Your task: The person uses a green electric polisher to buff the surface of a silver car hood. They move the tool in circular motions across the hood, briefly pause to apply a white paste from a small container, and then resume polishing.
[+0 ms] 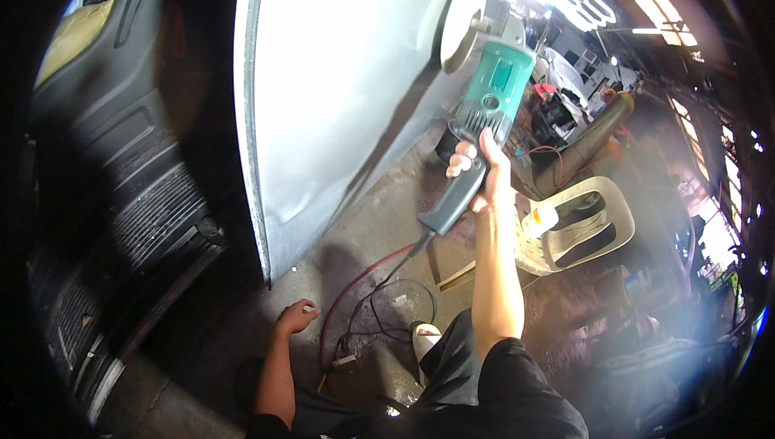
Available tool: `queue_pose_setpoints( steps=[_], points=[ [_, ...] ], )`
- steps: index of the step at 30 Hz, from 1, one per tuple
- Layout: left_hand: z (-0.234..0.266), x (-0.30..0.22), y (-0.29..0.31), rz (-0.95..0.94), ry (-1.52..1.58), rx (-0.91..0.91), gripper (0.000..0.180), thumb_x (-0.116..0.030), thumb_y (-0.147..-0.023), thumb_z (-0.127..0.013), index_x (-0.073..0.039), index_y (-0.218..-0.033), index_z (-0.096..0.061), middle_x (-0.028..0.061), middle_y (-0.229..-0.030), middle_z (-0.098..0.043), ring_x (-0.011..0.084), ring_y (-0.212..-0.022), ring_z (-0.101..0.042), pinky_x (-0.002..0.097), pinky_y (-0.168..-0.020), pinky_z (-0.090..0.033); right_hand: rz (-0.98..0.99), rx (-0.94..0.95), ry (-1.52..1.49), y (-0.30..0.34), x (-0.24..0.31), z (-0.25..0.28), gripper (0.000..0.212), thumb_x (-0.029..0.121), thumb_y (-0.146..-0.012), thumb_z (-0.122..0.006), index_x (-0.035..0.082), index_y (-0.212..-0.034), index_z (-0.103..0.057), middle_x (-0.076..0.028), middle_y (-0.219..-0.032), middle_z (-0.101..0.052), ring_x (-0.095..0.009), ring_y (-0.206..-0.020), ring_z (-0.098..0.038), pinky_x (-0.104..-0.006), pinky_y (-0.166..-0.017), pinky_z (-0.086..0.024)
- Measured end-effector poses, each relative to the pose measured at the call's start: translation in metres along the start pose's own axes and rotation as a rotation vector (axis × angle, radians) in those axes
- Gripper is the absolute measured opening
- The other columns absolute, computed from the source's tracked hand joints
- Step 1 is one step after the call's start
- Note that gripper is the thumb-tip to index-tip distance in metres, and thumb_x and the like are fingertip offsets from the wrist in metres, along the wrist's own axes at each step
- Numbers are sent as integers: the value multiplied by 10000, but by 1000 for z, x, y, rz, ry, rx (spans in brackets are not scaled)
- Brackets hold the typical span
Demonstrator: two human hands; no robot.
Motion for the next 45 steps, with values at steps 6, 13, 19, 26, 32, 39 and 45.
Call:
queue_pose_setpoints(
  steps=[6, 13, 19, 26, 32, 39, 45],
  points=[
    [-3, 13, 2, -38, -13, -45, 524, -498, -874, -697, -131, -1246, -657, 175, -1038, -737, 310, -971, -709, 400, -876, -534, -49, -40, -51, 18, -27, 36, 309, 380, -1008, -592, 117, -1048, -436, 5, -753, -468, -126, -643, -486, -320, -610, -498],
    [-2, 12, 7, -24, -24, -31, 538, -520, -859, -701, -148, -1245, -659, 165, -1084, -733, 346, -1054, -688, 423, -929, -518, -66, -96, -65, 33, -36, 43, 258, 351, -1018, -577, 127, -987, -452, 9, -743, -480, -125, -641, -503, -317, -610, -499],
    [-2, 3, 5, -34, -5, -38, 537, -504, -861, -709, -134, -1247, -662, 171, -1081, -731, 331, -1036, -692, 416, -913, -522, -33, -70, -18, 43, -33, 36, 236, 327, -1025, -564, 120, -1015, -451, 4, -748, -485, -131, -635, -506, -323, -604, -507],
    [-4, 9, -2, -12, 3, -31, 538, -511, -852, -712, -148, -1246, -659, 156, -1089, -732, 331, -1055, -688, 413, -933, -514, -8, 9, 5, 49, -26, 15, 254, 316, -1023, -566, 97, -1088, -454, -2, -760, -475, -130, -646, -493, -328, -605, -496],
    [-4, 12, -2, 7, -4, -27, 530, -514, -858, -704, -160, -1249, -657, 148, -1076, -735, 324, -1041, -692, 410, -931, -516, 12, 47, 32, 52, -25, 7, 299, 326, -1009, -590, 79, -1131, -474, 5, -755, -464, -126, -643, -485, -322, -601, -481],
    [-2, 14, -1, 21, -30, -40, 526, -515, -866, -696, -160, -1252, -654, 141, -1084, -733, 322, -1049, -689, 409, -934, -514, 43, 20, 50, 36, -12, -9, 301, 330, -1008, -594, 92, -1119, -447, -7, -755, -470, -137, -640, -489, -332, -595, -489],
    [-5, 8, -3, 49, -33, -3, 538, -522, -863, -696, -164, -1262, -649, 136, -1101, -733, 316, -1072, -682, 405, -947, -508, 74, -8, 118, 7, 18, -13, 281, 309, -991, -625, 129, -1095, -436, 2, -745, -485, -125, -616, -510, -319, -569, -499]
  ],
)
Point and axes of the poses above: each hand's wrist, its own y-axis away from the middle knuckle, its own z-axis out of the back of the hand, x = y × z, the point moved 3 cm from there along -y, towards the middle knuckle
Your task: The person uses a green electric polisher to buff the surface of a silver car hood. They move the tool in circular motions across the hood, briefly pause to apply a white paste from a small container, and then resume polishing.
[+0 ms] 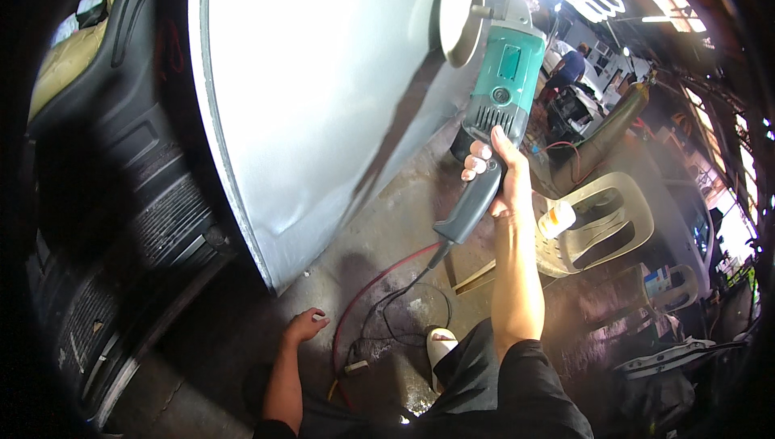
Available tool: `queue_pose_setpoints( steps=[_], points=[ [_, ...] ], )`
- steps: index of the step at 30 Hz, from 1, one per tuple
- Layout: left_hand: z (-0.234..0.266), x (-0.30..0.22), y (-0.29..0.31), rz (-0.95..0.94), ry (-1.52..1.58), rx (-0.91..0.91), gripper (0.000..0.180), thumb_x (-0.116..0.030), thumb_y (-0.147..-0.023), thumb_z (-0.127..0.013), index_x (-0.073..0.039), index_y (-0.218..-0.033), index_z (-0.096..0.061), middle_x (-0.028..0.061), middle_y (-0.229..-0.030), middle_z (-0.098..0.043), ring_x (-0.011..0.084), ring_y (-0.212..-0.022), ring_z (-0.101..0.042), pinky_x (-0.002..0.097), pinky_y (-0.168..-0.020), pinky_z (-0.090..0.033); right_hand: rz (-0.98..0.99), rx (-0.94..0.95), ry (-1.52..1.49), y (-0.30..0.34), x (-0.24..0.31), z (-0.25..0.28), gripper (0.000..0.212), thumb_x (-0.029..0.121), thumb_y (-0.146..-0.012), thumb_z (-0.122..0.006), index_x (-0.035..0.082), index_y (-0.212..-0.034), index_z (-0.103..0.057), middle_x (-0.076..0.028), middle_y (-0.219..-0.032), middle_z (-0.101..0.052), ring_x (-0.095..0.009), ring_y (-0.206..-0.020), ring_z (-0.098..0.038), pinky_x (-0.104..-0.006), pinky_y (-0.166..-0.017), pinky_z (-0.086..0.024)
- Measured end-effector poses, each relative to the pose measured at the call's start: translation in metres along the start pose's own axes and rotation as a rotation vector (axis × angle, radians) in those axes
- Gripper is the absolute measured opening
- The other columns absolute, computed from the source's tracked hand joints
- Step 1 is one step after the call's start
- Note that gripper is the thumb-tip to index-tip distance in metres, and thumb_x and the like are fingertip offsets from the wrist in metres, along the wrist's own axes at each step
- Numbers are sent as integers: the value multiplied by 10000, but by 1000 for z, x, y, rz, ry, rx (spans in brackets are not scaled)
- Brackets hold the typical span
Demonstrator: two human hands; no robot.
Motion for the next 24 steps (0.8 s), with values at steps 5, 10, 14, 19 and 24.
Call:
queue_pose_setpoints(
  steps=[5, 10, 14, 19, 24],
  points=[
    [-2, -2, -2, -11, -26, -8, 548, -528, -857, -701, -162, -1261, -649, 141, -1097, -734, 321, -1077, -679, 411, -952, -507, 43, -6, 76, -11, 21, -11, 286, 309, -978, -649, 152, -1100, -443, 2, -747, -486, -127, -618, -516, -320, -563, -500],
    [-3, 1, -4, -26, -29, -15, 552, -528, -849, -708, -157, -1254, -650, 154, -1103, -730, 334, -1084, -675, 419, -954, -507, 53, -2, 102, -21, 31, -17, 304, 310, -973, -658, 151, -1139, -460, 5, -742, -487, -127, -608, -507, -310, -551, -490],
    [-7, 0, -3, -25, -38, -26, 548, -523, -847, -712, -154, -1246, -651, 160, -1105, -729, 337, -1087, -674, 418, -954, -509, 67, 8, 118, -23, 35, -19, 305, 308, -968, -665, 143, -1138, -472, 9, -742, -489, -125, -607, -510, -307, -549, -489],
    [-5, -6, 4, -13, -39, -19, 541, -521, -848, -711, -156, -1242, -654, 157, -1101, -731, 332, -1087, -675, 413, -952, -511, 85, -4, 153, -20, 34, -17, 296, 304, -966, -669, 135, -1114, -475, 2, -749, -496, -128, -610, -514, -307, -547, -490],
    [-7, 1, -1, -7, -2, -23, 535, -519, -853, -705, -162, -1248, -656, 151, -1098, -732, 330, -1079, -678, 411, -947, -514, 19, -12, 59, -9, 11, -5, 299, 305, -973, -658, 134, -1116, -459, -2, -740, -494, -135, -610, -521, -321, -556, -501]
  ],
)
Point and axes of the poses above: each hand's wrist, its own y-axis away from the middle knuckle, its own z-axis out of the back of the hand, x = y × z, the point moved 3 cm from there along -y, towards the middle knuckle
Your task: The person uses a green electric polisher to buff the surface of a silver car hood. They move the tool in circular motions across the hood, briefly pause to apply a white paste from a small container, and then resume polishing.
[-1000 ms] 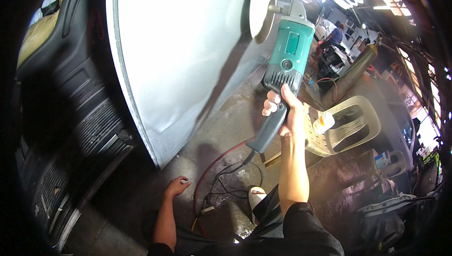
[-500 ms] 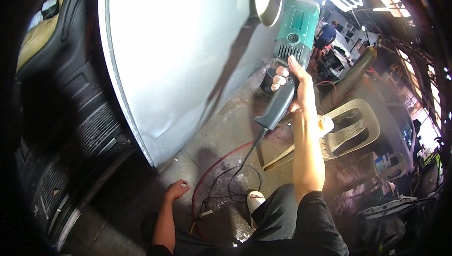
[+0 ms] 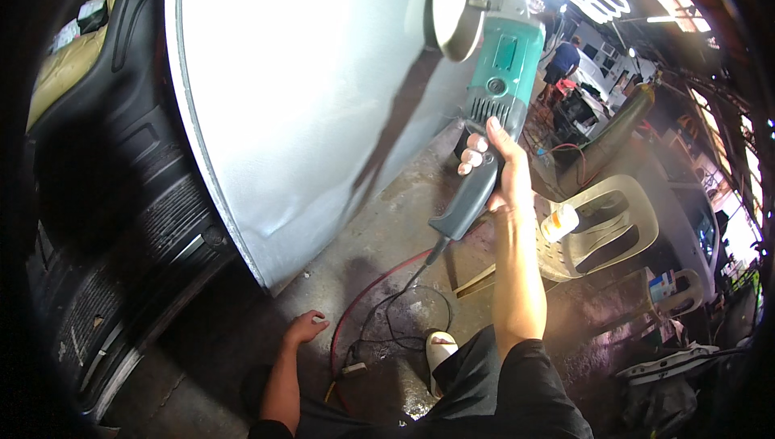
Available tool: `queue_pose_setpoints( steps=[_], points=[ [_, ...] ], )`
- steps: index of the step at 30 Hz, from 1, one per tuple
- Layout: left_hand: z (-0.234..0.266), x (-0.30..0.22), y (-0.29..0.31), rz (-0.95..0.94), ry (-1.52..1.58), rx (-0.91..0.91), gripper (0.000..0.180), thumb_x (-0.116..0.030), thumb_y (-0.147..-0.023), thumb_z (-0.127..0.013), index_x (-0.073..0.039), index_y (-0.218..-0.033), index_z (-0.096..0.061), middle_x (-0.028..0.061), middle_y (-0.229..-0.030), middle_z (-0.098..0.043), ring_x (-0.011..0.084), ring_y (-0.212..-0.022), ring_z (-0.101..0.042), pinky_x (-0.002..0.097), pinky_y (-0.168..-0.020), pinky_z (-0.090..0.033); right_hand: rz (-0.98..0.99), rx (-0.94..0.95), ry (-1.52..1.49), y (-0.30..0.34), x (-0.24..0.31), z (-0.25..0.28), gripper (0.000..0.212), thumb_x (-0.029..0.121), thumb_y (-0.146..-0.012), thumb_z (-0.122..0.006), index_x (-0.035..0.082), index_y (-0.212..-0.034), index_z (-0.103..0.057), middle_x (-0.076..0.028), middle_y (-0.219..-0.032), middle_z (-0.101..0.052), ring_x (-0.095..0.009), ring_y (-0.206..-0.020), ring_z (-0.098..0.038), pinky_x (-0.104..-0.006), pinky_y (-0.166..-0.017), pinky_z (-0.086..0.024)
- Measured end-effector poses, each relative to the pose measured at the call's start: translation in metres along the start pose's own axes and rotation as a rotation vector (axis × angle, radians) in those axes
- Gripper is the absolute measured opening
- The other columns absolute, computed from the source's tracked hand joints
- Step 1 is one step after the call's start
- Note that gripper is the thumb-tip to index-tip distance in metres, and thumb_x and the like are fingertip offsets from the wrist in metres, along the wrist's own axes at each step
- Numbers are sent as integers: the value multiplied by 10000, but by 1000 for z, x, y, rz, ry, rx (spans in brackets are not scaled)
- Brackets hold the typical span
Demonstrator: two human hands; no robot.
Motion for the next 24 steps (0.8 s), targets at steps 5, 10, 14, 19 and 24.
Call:
queue_pose_setpoints(
  steps=[5, 10, 14, 19, 24],
  points=[
    [-2, -10, 6, -34, -24, -19, 528, -520, -858, -697, -165, -1248, -661, 154, -1087, -733, 339, -1055, -685, 414, -933, -517, -69, -28, -140, 14, -38, 29, 236, 294, -989, -627, 154, -1068, -454, 4, -726, -491, -138, -608, -520, -325, -559, -506],
    [-5, 5, 3, -39, 5, -36, 530, -517, -854, -701, -156, -1241, -665, 160, -1078, -732, 338, -1040, -688, 418, -924, -518, -127, -23, -246, 19, -61, 51, 225, 291, -987, -628, 170, -1043, -448, 4, -736, -495, -138, -620, -516, -324, -566, -504],
    [-5, 10, 2, -37, 29, -36, 533, -515, -854, -703, -146, -1236, -668, 159, -1066, -733, 339, -1032, -690, 416, -920, -519, -172, -53, -295, 25, -73, 63, 225, 295, -989, -626, 171, -1049, -448, 8, -740, -497, -131, -627, -517, -321, -573, -504],
    [-6, 2, 2, -57, 27, -53, 525, -505, -859, -699, -147, -1241, -666, 157, -1064, -734, 342, -1025, -691, 415, -916, -520, -239, -64, -385, 27, -72, 74, 215, 301, -997, -616, 169, -1063, -460, 13, -746, -505, -122, -636, -517, -315, -584, -505],
    [-7, 13, -12, -61, 57, -75, 510, -496, -860, -698, -163, -1245, -662, 151, -1064, -737, 340, -1034, -690, 416, -920, -519, -275, -50, -390, 10, -52, 67, 236, 308, -990, -631, 153, -1043, -461, 1, -751, -516, -123, -650, -531, -305, -574, -514]
  ],
)
Point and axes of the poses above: each hand's wrist, its own y-axis away from the middle knuckle, its own z-axis out of the back of the hand, x = y × z, the point moved 3 cm from there along -y, towards the middle knuckle
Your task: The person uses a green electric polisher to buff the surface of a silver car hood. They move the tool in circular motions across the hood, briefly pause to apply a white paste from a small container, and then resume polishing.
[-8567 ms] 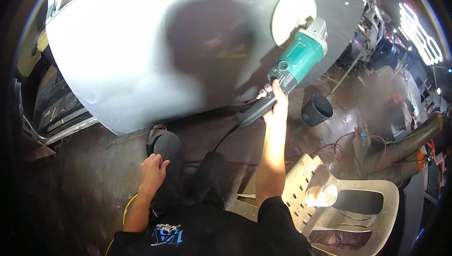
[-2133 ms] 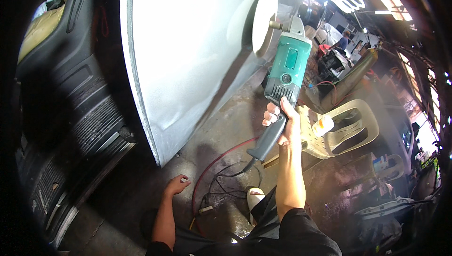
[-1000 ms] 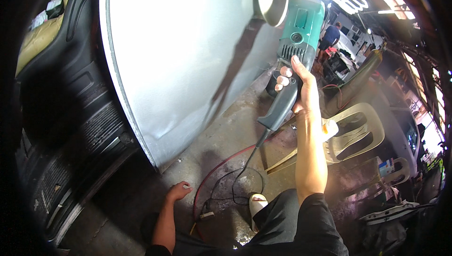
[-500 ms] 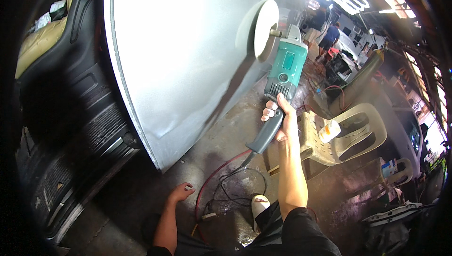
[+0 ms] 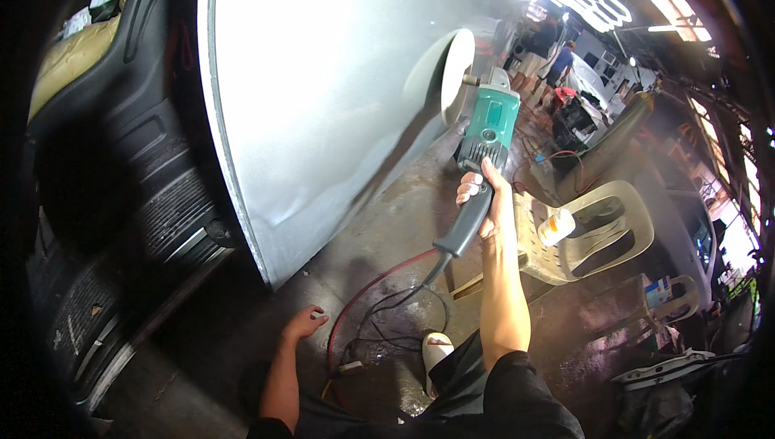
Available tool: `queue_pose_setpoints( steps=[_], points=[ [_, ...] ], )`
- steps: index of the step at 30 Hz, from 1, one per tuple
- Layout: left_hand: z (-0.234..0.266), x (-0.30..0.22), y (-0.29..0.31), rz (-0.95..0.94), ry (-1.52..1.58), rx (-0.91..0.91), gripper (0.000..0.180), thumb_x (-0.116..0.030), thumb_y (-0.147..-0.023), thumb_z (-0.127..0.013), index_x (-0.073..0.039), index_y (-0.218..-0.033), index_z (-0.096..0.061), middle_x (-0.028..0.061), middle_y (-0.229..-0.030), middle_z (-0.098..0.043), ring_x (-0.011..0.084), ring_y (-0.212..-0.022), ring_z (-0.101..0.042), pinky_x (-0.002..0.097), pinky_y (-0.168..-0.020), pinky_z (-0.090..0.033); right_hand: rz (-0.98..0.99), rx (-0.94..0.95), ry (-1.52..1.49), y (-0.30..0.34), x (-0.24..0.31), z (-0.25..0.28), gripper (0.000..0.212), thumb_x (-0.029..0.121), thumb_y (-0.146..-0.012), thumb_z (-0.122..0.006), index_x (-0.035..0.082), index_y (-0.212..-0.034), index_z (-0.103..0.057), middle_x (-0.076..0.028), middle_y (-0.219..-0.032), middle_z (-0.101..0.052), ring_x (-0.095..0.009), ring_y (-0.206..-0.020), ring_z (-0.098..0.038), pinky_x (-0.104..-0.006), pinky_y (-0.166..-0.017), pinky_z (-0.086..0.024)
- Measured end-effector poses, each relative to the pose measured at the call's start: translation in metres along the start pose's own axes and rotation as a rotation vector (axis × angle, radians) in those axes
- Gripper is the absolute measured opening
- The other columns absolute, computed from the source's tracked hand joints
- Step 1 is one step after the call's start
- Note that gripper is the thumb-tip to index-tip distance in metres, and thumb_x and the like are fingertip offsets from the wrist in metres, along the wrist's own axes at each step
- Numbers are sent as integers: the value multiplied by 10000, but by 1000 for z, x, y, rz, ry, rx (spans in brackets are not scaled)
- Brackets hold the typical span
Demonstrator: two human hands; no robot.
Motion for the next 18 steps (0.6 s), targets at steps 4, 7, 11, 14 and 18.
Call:
queue_pose_setpoints(
  steps=[4, 7, 11, 14, 18],
  points=[
    [2, -24, 9, 8, -23, 33, 506, -504, -855, -702, -172, -1234, -665, 149, -1069, -738, 339, -1044, -687, 424, -933, -515, 32, -11, 68, -7, 34, -17, 245, 310, -975, -652, 136, -985, -479, 18, -731, -509, -99, -616, -521, -299, -568, -513],
    [4, -29, 10, 11, -73, 15, 511, -511, -850, -703, -170, -1229, -665, 147, -1078, -736, 338, -1062, -681, 429, -939, -514, 53, 71, 123, -19, 59, -41, 312, 342, -966, -669, 89, -938, -489, 14, -734, -513, -102, -612, -516, -286, -563, -507],
    [2, -23, 4, 18, -95, 12, 519, -512, -849, -710, -154, -1223, -666, 148, -1051, -738, 324, -1029, -689, 419, -923, -520, 15, 139, 179, -29, 85, -83, 437, 460, -953, -667, 76, -818, -508, 26, -721, -490, -95, -619, -510, -265, -612, -491],
    [-2, -20, 1, 15, -110, 4, 522, -507, -847, -715, -148, -1223, -666, 145, -1025, -740, 313, -1004, -695, 408, -912, -523, 43, 165, 237, -30, 93, -92, 459, 484, -947, -668, 69, -833, -507, 24, -740, -493, -97, -640, -504, -270, -624, -488],
    [-1, -25, -1, -20, -177, -34, 528, -505, -850, -712, -144, -1232, -662, 141, -1020, -740, 309, -988, -698, 407, -902, -526, 51, 183, 220, -33, 87, -83, 460, 483, -943, -674, 62, -862, -507, 17, -765, -499, -103, -665, -498, -283, -637, -484]
  ],
)
Point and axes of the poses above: each hand's wrist, its own y-axis away from the middle knuckle, its own z-axis out of the back of the hand, x = y × z, the point moved 3 cm from there along -y, towards the middle knuckle
